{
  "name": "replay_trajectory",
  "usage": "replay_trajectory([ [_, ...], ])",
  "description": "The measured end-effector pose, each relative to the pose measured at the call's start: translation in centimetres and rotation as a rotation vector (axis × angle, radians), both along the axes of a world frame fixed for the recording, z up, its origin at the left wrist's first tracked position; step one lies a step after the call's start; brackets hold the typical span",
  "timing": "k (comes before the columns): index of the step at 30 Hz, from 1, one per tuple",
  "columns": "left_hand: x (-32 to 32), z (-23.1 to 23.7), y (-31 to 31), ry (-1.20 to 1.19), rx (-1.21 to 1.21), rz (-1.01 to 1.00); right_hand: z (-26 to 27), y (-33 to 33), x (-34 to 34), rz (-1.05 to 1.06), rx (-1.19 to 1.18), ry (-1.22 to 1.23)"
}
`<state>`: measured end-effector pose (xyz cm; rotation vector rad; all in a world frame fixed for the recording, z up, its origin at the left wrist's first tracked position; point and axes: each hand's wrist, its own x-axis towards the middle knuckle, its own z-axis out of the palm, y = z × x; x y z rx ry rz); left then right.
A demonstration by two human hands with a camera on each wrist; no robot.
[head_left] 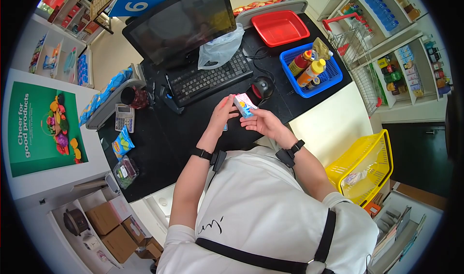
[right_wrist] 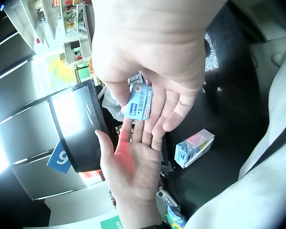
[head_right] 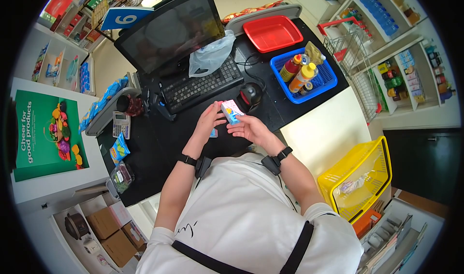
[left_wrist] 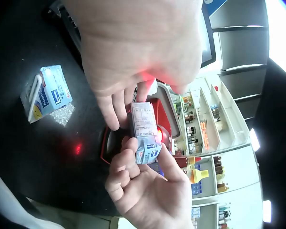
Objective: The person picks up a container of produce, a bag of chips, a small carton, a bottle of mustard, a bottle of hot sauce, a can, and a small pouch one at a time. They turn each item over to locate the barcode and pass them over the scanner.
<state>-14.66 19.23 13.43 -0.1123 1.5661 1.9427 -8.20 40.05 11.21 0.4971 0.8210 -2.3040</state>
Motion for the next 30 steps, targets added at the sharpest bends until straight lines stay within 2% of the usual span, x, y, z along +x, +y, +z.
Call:
replay_trajectory([
  [8, -0.2, -0.4, 0.7, -0.028, -0.050, -0.053, -1.4, 1.0, 0.3, -0.052, 0.002, -0.032],
  [14, -0.1, -1.4, -0.2, -0.025, -0.024, 0.061, -0.5, 0.4, 0.1, -0.026, 0.119, 0.023],
  [16, 0.2, -3.6, -0.6, 0.184, -0.125, 0.080, 0.3, 0.0, -0.2, -0.012, 0.167, 0.061],
  [18, 0.4, -4.9, -1.4, 0.260, -0.105, 0.122, 0.5, -0.5, -0.7, 0.020, 0.188, 0.144],
  [25, 2.5, -2.2, -5.9, 0.387, -0.207, 0.403, 3.7, -5.3, -4.5, 0.194, 0.447, 0.362],
  [30, 5.4, -2.8, -11.0, 0.400, -0.211, 0.709, 5.2, -11.9, -6.9, 0.489, 0.635, 0.585],
])
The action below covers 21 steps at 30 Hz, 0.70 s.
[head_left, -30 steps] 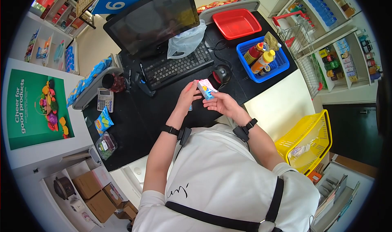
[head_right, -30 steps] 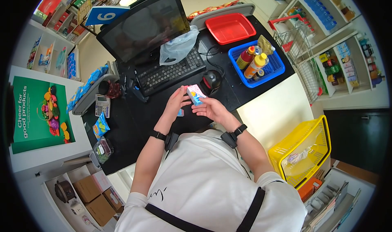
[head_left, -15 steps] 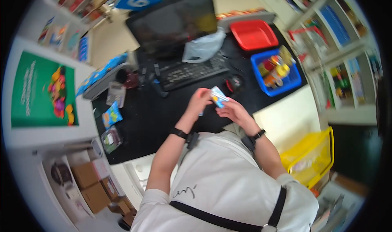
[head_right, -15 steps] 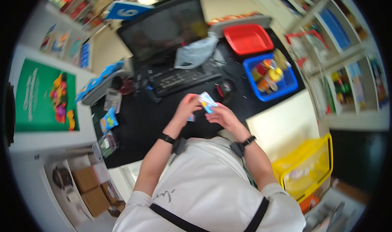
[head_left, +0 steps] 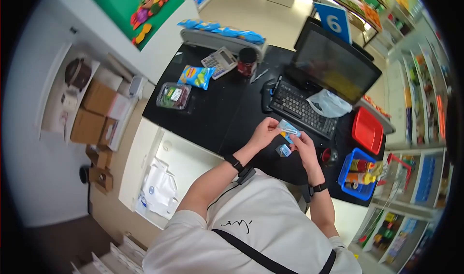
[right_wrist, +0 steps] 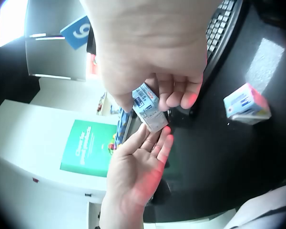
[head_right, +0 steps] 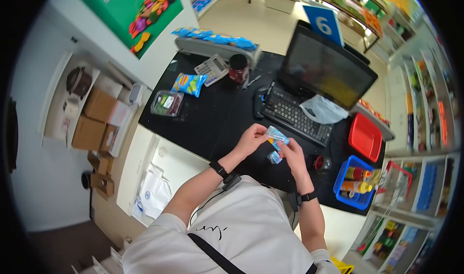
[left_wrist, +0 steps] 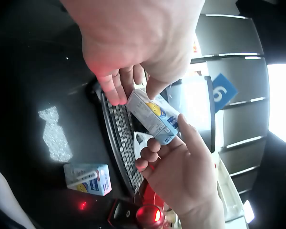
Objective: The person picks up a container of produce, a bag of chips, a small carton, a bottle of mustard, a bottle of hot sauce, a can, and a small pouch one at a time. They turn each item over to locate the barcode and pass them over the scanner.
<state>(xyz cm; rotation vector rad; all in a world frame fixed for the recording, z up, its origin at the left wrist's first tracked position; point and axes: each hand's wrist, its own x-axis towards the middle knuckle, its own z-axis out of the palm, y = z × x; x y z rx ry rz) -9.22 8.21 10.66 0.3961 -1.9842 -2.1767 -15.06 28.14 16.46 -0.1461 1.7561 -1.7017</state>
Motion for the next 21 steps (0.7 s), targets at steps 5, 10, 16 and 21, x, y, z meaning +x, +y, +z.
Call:
replay_trajectory([
  [5, 4.0, -2.5, -5.7, -0.113, 0.057, 0.308, -0.7, -9.5, -0.8, 0.223, 0.151, 0.074],
  [10, 7.6, -4.9, -10.2, -0.205, -0.223, 0.641, -2.7, -20.0, 0.1, 0.426, 0.299, 0.204],
  [16, 9.4, -4.0, -17.6, -0.233, 0.377, 0.647, -5.1, -32.6, 0.1, 0.750, 0.573, 0.807],
  [21, 8.1, -4.9, -23.0, -0.099, 0.567, 0.704, -5.9, -41.3, 0.2, 0.752, 0.590, 0.969],
])
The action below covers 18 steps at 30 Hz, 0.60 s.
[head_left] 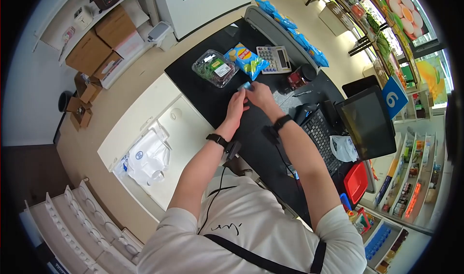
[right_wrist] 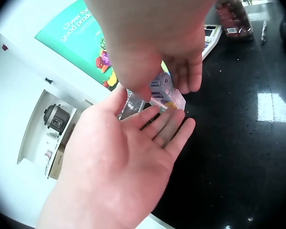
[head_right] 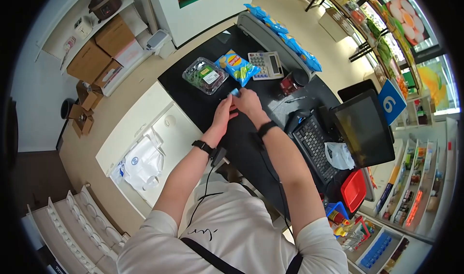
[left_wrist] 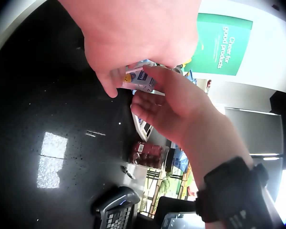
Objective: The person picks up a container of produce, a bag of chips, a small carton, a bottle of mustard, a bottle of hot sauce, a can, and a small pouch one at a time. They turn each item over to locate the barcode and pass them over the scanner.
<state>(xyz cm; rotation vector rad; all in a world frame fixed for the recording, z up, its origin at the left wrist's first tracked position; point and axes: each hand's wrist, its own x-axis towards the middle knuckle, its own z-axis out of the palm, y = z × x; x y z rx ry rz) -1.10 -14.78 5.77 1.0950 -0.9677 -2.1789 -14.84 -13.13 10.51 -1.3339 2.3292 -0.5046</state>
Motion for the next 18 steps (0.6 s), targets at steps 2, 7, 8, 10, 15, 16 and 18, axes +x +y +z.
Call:
replay_trajectory([
  [2, -0.5, 0.6, -1.6, 0.010, 0.007, 0.017, -0.1, -2.6, -0.5, -0.002, 0.025, -0.006],
  [7, -0.7, 1.6, -3.6, 0.048, 0.036, 0.003, -1.4, -5.0, -0.4, 0.012, 0.043, -0.021],
  [8, -0.6, 1.7, -3.6, 0.051, 0.043, -0.003, -1.7, -5.0, -0.4, 0.022, 0.031, -0.016],
  [10, -0.7, 1.8, -3.3, 0.055, 0.051, -0.023, -1.3, -4.4, -0.3, 0.007, 0.015, -0.031],
  [15, -0.3, -0.3, -0.8, 0.053, 0.042, -0.040, -1.7, 0.4, 0.5, -0.046, -0.101, -0.077],
  [16, -0.4, -1.1, 0.1, 0.047, 0.033, -0.046, -1.8, 1.9, 0.6, -0.059, -0.147, -0.079],
  [18, -0.3, -1.6, 2.2, 0.052, 0.039, -0.098, -1.0, 6.2, 1.7, -0.107, -0.163, -0.247],
])
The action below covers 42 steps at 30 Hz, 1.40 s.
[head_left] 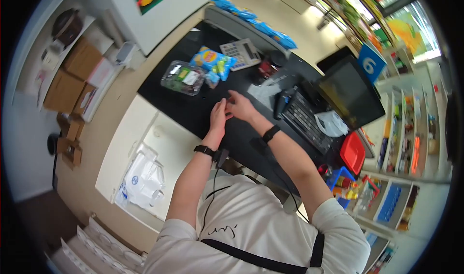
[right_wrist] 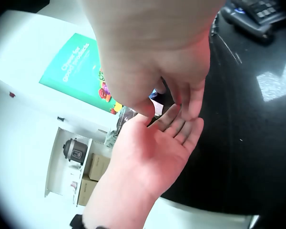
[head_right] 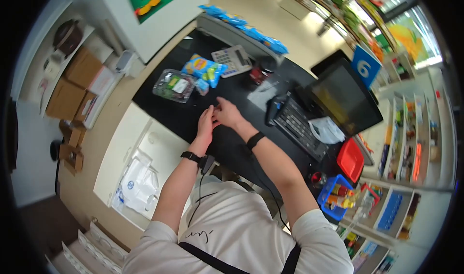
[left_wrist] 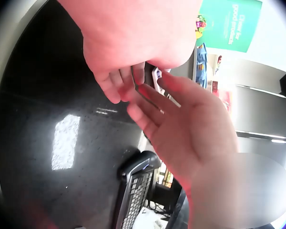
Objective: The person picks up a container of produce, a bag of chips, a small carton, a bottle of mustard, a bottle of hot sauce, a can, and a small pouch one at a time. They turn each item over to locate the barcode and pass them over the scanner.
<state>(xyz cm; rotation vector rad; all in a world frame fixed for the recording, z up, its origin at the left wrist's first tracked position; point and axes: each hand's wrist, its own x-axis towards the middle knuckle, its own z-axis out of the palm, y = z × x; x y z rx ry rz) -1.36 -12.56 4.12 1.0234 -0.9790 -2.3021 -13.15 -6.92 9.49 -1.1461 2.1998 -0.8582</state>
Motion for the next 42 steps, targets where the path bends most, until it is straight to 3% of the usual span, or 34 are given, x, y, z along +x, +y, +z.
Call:
replay_trajectory([
  [1, 0.3, 0.0, 1.1, -0.014, 0.036, -0.037, 0.8, 2.4, 0.4, -0.010, -0.035, -0.175],
  [2, 0.3, 0.0, 2.4, -0.031, 0.079, -0.085, 1.6, 4.7, 0.7, -0.070, -0.018, -0.166],
  [4, 0.7, -1.2, 4.1, -0.044, 0.132, -0.216, 3.1, 10.2, 1.4, -0.077, 0.048, -0.636],
  [5, 0.1, -1.4, 5.2, -0.057, 0.149, -0.277, 3.5, 13.1, 1.4, -0.141, 0.041, -0.632],
  [8, -1.5, -0.4, 8.3, -0.087, 0.076, -0.537, 4.5, 20.6, 2.4, -0.223, 0.160, -0.937],
  [13, -4.9, 1.5, 13.7, -0.129, -0.068, -0.951, 2.8, 32.6, 4.9, -0.585, 0.060, -1.029],
  [19, -7.5, 2.5, 19.1, -0.193, -0.225, -1.246, 0.6, 37.8, 5.8, -0.999, -0.075, -1.121],
  [22, -8.0, 2.1, 20.6, -0.229, -0.293, -1.341, 0.4, 38.8, 5.0, -1.208, -0.253, -1.249],
  [26, -8.4, 1.9, 21.6, -0.277, -0.288, -1.399, -0.8, 38.7, 4.0, -1.157, -0.400, -1.357],
  [31, -8.2, 1.3, 21.1, -0.208, -0.136, -1.394, -2.3, 38.4, 3.6, -1.140, -0.431, -1.384],
  [34, -8.1, 1.7, 20.9, -0.115, -0.058, -1.372, -0.8, 38.6, 4.7, -1.024, -0.544, -0.965],
  [35, -7.9, 1.9, 20.9, -0.118, -0.060, -1.330, -0.7, 38.8, 4.8, -1.024, -0.550, -0.971],
  [38, -7.9, 3.6, 21.1, -0.124, -0.072, -1.253, -0.1, 39.4, 4.9, -0.854, -0.515, -0.546],
  [42, -8.0, 5.8, 21.8, -0.052, -0.033, -1.233, 3.3, 39.7, 5.3, -0.811, -0.415, -0.420],
])
